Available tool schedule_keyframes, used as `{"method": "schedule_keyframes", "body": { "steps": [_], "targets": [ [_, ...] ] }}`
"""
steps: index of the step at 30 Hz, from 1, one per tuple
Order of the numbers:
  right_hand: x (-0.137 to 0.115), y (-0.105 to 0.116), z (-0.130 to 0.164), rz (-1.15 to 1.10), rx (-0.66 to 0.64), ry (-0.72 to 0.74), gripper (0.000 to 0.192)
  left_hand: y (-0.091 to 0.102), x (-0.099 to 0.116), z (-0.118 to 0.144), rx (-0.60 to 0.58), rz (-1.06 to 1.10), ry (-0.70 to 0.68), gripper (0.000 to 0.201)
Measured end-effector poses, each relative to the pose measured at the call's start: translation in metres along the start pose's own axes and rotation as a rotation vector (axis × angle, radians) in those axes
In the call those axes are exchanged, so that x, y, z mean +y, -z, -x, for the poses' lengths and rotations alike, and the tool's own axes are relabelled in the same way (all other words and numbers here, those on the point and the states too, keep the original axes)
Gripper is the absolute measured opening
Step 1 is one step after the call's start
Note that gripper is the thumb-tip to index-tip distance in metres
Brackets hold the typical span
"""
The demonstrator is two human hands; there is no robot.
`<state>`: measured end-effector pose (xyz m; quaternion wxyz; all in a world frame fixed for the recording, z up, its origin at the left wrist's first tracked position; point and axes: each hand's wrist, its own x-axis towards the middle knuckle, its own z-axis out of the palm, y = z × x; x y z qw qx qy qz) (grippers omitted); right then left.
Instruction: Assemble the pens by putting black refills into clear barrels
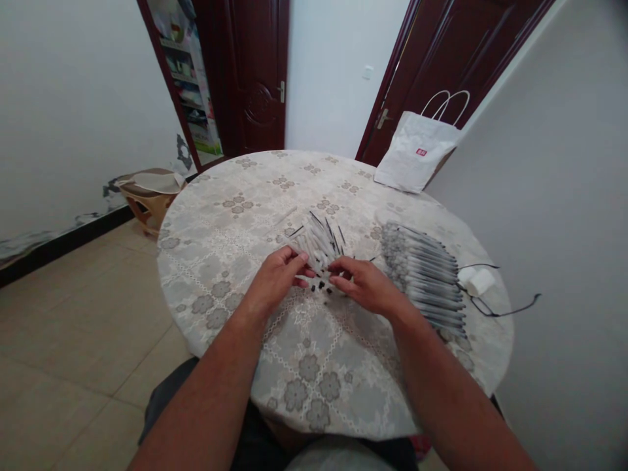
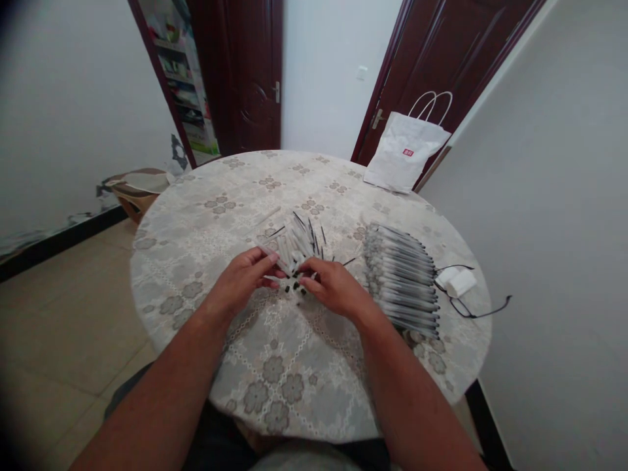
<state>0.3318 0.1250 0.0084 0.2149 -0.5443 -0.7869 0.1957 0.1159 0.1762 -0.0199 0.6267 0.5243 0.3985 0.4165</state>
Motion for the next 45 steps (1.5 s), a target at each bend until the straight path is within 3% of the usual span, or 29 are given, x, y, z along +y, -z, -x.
{"method": "schedule_keyframes", "body": {
  "steps": [5, 9, 15, 17, 20, 25, 30, 41, 45],
  "targets": [
    [0.015, 0.029, 0.018, 0.364, -0.174, -0.2, 0.011, 0.001, 0.003, -0.002, 0.117, 0.112, 0.032, 0.026],
    [0.016, 0.018, 0.018, 0.464, -0.332, -0.277, 0.015, -0.001, 0.003, -0.002, 0.114, 0.159, 0.052, 0.022],
    [0.019, 0.008, 0.013, 0.465, -0.359, -0.261, 0.012, -0.003, 0.003, -0.001, 0.07, 0.24, 0.052, 0.017],
    [0.018, 0.01, 0.013, 0.383, -0.325, -0.169, 0.01, -0.002, 0.003, -0.001, 0.054, 0.262, 0.059, 0.016],
    [0.009, 0.01, 0.012, 0.244, -0.175, -0.026, 0.01, -0.002, 0.003, -0.001, 0.06, 0.285, 0.063, 0.016],
    [-0.003, -0.005, 0.008, 0.166, 0.066, 0.058, 0.01, -0.002, 0.001, -0.002, 0.072, 0.327, 0.02, 0.018],
    [-0.002, -0.019, 0.005, 0.204, 0.093, 0.049, 0.008, -0.001, -0.001, -0.001, 0.054, 0.334, 0.011, 0.022],
    [-0.003, -0.024, 0.003, 0.232, 0.142, 0.067, 0.01, -0.009, -0.004, 0.004, -0.021, 0.161, 0.012, 0.026],
    [-0.005, -0.028, 0.002, 0.171, 0.232, 0.084, 0.014, -0.013, -0.003, 0.005, -0.057, 0.22, 0.036, 0.024]
  ]
}}
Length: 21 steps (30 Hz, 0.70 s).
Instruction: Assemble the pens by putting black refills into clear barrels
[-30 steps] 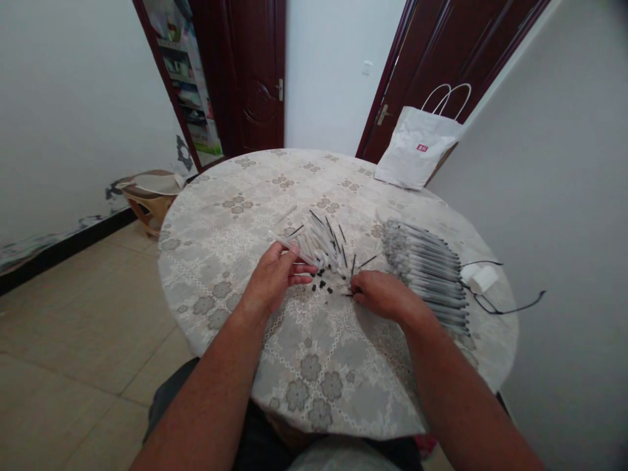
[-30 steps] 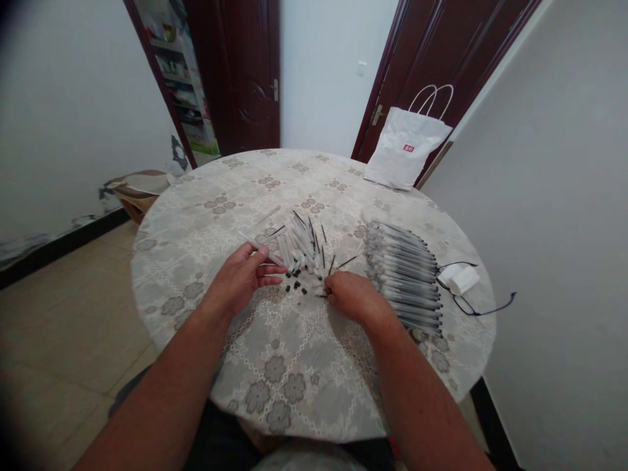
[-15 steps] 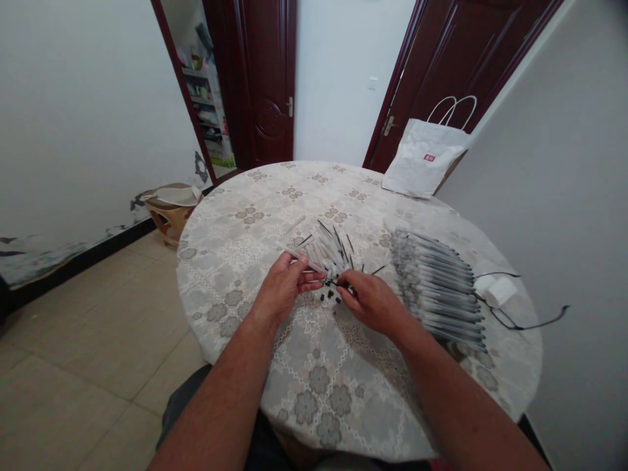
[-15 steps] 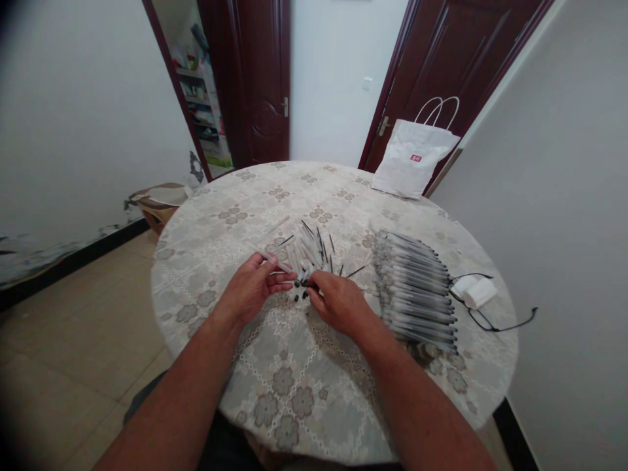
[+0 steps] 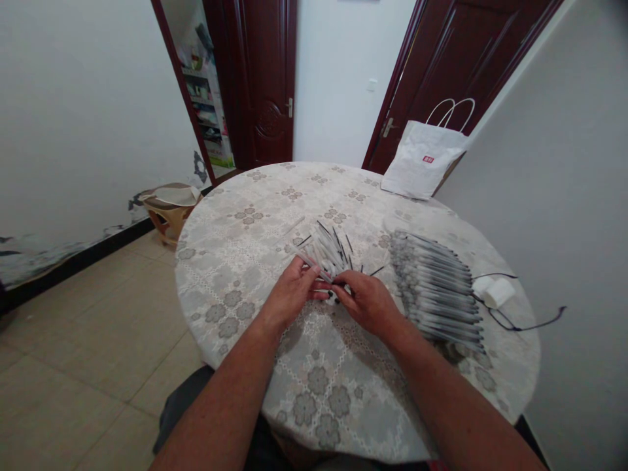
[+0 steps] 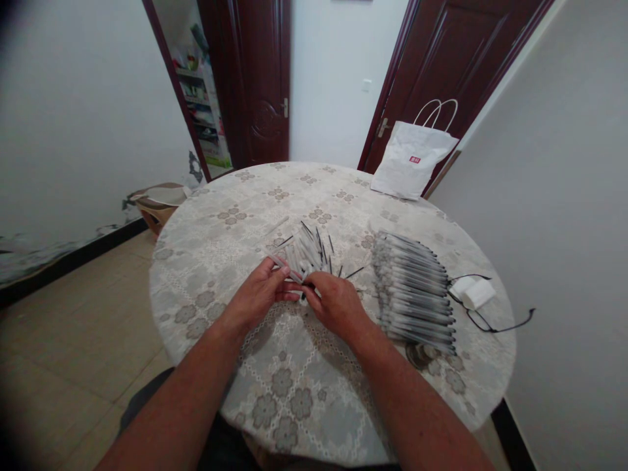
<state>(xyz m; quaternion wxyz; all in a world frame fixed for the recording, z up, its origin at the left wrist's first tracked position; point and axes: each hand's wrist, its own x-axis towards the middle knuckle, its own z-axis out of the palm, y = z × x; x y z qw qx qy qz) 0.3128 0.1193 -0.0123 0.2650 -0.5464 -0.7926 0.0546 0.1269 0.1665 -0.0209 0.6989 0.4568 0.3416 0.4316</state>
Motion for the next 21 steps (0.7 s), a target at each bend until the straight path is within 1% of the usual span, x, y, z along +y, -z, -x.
{"method": "schedule_keyframes", "body": {
  "steps": [2, 5, 7, 10, 13, 16, 19, 21],
  "targets": [
    [-0.001, 0.001, 0.0, -0.052, 0.089, -0.015, 0.017, 0.001, 0.002, -0.001, 0.026, 0.097, 0.005, 0.024],
    [0.0, 0.008, 0.0, -0.085, 0.239, -0.08, 0.021, 0.005, 0.006, -0.003, 0.103, 0.223, -0.015, 0.024],
    [0.001, 0.013, 0.001, -0.1, 0.299, -0.129, 0.022, 0.008, 0.008, -0.004, 0.156, 0.263, -0.044, 0.025],
    [0.005, 0.017, 0.0, -0.154, 0.289, -0.169, 0.021, 0.01, 0.01, -0.005, 0.211, 0.283, -0.083, 0.024],
    [0.007, 0.012, -0.001, -0.211, 0.261, -0.204, 0.022, 0.008, 0.012, -0.004, 0.216, 0.276, -0.085, 0.023],
    [0.007, 0.003, -0.002, -0.259, 0.245, -0.229, 0.023, 0.005, 0.011, -0.001, 0.165, 0.254, -0.045, 0.025],
    [0.006, -0.006, -0.001, -0.326, 0.201, -0.209, 0.02, 0.002, 0.006, -0.001, 0.096, 0.233, 0.002, 0.026],
    [0.006, -0.01, 0.0, -0.392, 0.177, -0.191, 0.02, 0.002, 0.003, -0.002, 0.074, 0.225, 0.019, 0.025]
  ]
}}
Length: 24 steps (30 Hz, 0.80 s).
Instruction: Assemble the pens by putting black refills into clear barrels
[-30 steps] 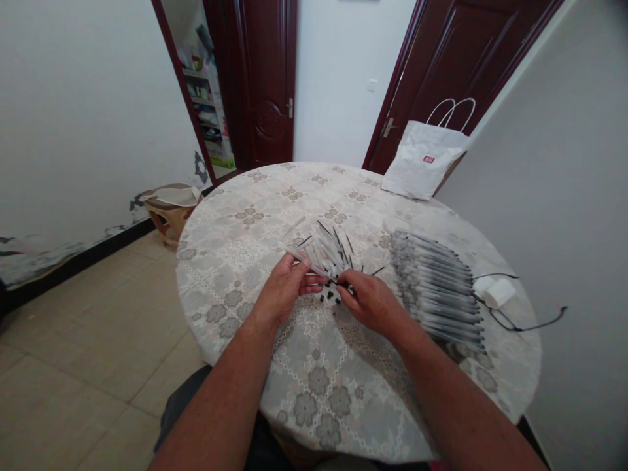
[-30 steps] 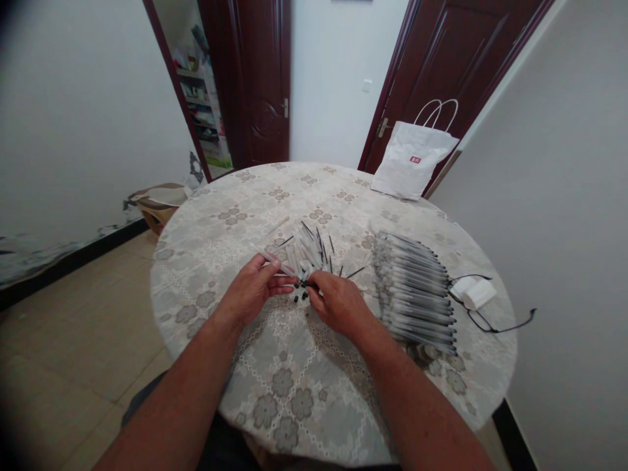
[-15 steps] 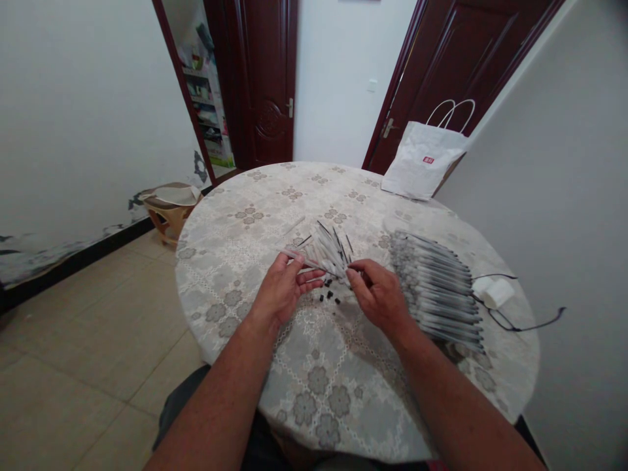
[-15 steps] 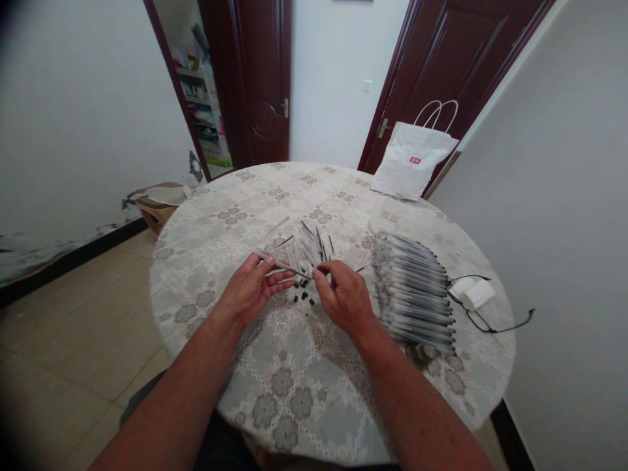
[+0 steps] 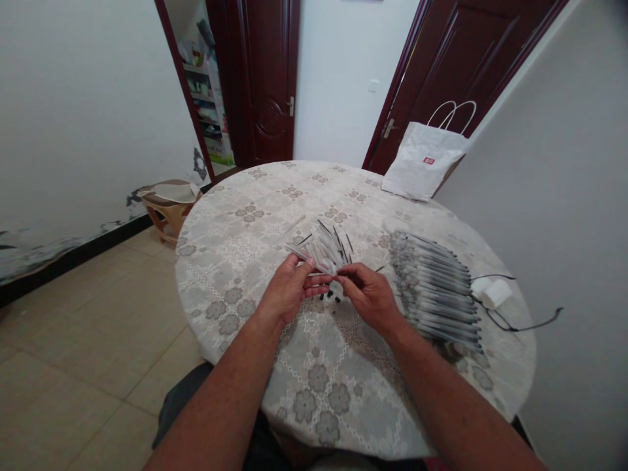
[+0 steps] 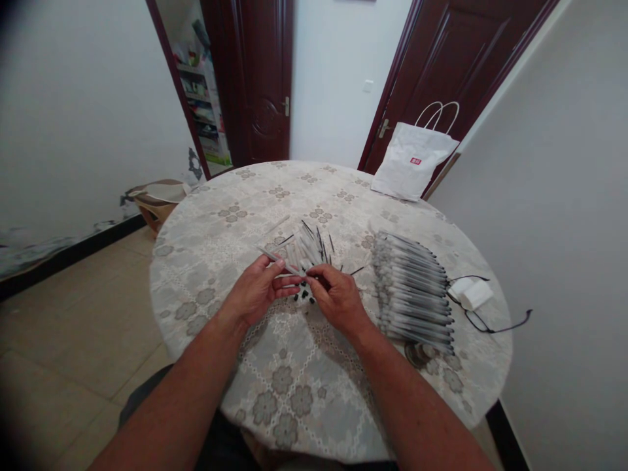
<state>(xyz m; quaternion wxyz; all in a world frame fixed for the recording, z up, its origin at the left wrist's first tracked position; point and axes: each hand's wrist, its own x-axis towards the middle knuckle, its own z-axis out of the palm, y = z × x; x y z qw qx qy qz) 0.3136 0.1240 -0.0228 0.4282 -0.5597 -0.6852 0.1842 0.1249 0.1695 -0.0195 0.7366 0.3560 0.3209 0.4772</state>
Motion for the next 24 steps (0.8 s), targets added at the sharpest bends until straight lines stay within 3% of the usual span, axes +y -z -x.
{"method": "schedule_keyframes", "body": {
  "steps": [4, 8, 10, 16, 21, 24],
  "targets": [
    [0.006, 0.003, -0.002, -0.057, 0.003, -0.039, 0.024, 0.003, 0.003, -0.002, 0.059, 0.07, -0.004, 0.018],
    [0.015, 0.014, -0.009, 0.179, 0.026, -0.009, 0.022, 0.006, 0.012, -0.003, 0.16, 0.255, 0.026, 0.009],
    [0.018, 0.019, -0.012, 0.301, -0.037, 0.031, 0.019, 0.007, 0.015, -0.004, 0.193, 0.306, 0.054, 0.008],
    [0.013, 0.021, -0.007, 0.456, -0.386, 0.043, 0.014, 0.006, 0.01, -0.004, 0.197, 0.262, 0.015, 0.014],
    [0.003, 0.006, 0.002, 0.635, -0.467, 0.019, 0.01, 0.004, 0.006, -0.003, 0.153, 0.163, -0.044, 0.019],
    [-0.001, 0.002, 0.002, 0.613, -0.452, 0.05, 0.01, 0.002, 0.005, -0.002, 0.134, 0.141, -0.044, 0.023]
  ]
}}
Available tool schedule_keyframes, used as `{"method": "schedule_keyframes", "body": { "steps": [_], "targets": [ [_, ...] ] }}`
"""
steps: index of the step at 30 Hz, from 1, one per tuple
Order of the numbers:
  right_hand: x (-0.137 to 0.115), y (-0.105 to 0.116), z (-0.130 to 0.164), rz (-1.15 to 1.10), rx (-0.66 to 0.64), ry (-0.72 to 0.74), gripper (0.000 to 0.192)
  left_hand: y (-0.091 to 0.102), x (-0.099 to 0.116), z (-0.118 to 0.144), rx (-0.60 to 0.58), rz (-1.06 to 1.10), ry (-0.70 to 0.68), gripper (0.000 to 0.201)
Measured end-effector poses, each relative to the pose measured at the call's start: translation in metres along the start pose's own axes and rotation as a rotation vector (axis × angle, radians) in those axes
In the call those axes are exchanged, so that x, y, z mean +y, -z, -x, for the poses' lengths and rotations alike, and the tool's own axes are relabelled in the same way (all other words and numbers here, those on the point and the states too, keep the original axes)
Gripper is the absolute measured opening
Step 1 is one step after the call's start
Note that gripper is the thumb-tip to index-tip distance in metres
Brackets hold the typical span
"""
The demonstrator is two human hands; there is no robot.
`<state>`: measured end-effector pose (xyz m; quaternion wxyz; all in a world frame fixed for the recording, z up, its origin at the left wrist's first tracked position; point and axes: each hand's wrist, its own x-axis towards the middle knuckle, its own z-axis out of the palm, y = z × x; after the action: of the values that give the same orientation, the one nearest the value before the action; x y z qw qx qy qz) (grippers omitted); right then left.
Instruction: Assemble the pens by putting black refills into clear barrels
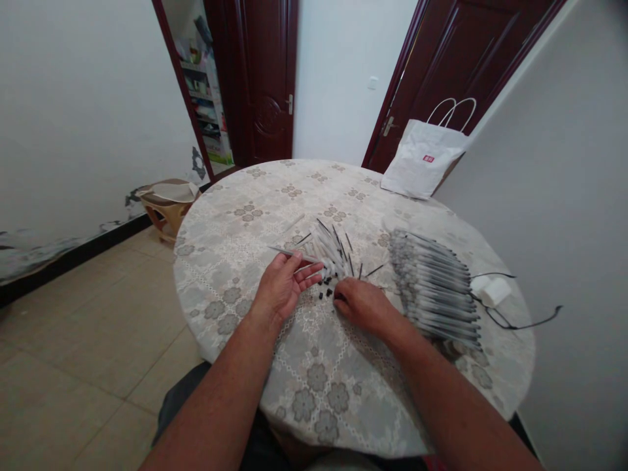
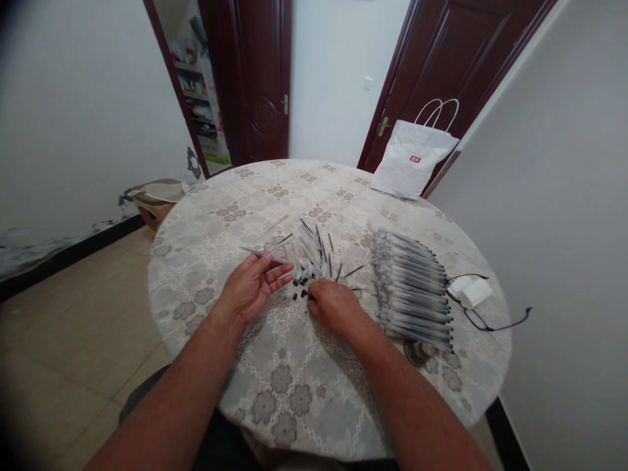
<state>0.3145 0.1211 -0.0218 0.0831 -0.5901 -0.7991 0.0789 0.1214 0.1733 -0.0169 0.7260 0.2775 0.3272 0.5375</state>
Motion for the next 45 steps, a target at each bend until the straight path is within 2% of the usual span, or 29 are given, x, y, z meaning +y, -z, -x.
{"method": "schedule_keyframes", "body": {
  "steps": [3, 8, 12, 16, 24, 29, 36, 45],
  "targets": [
    [-0.001, 0.003, -0.002, -0.193, 0.137, 0.004, 0.008, -0.001, 0.0, 0.001, -0.019, -0.013, -0.001, 0.024],
    [-0.002, 0.004, -0.006, -0.733, 0.338, -0.13, 0.013, 0.0, -0.003, 0.0, -0.074, -0.03, 0.01, 0.025],
    [-0.007, -0.003, -0.01, -1.09, 0.373, -0.195, 0.027, 0.001, -0.005, 0.0, -0.109, -0.033, 0.025, 0.026],
    [-0.012, -0.007, -0.012, -1.299, 0.395, -0.2, 0.03, 0.0, -0.005, 0.0, -0.106, -0.032, 0.02, 0.025],
    [-0.007, -0.014, -0.014, -1.42, 0.379, -0.199, 0.029, -0.001, -0.004, 0.003, -0.125, -0.039, 0.018, 0.023],
    [-0.006, -0.018, -0.016, -1.401, 0.384, -0.218, 0.034, -0.003, -0.004, 0.004, -0.128, -0.048, 0.021, 0.023],
    [-0.01, -0.012, -0.016, -1.324, 0.392, -0.249, 0.027, -0.003, -0.006, 0.003, -0.14, -0.076, 0.018, 0.026],
    [-0.012, -0.01, -0.016, -1.309, 0.399, -0.222, 0.027, -0.005, -0.009, 0.003, -0.137, -0.128, 0.003, 0.028]
  ]
}}
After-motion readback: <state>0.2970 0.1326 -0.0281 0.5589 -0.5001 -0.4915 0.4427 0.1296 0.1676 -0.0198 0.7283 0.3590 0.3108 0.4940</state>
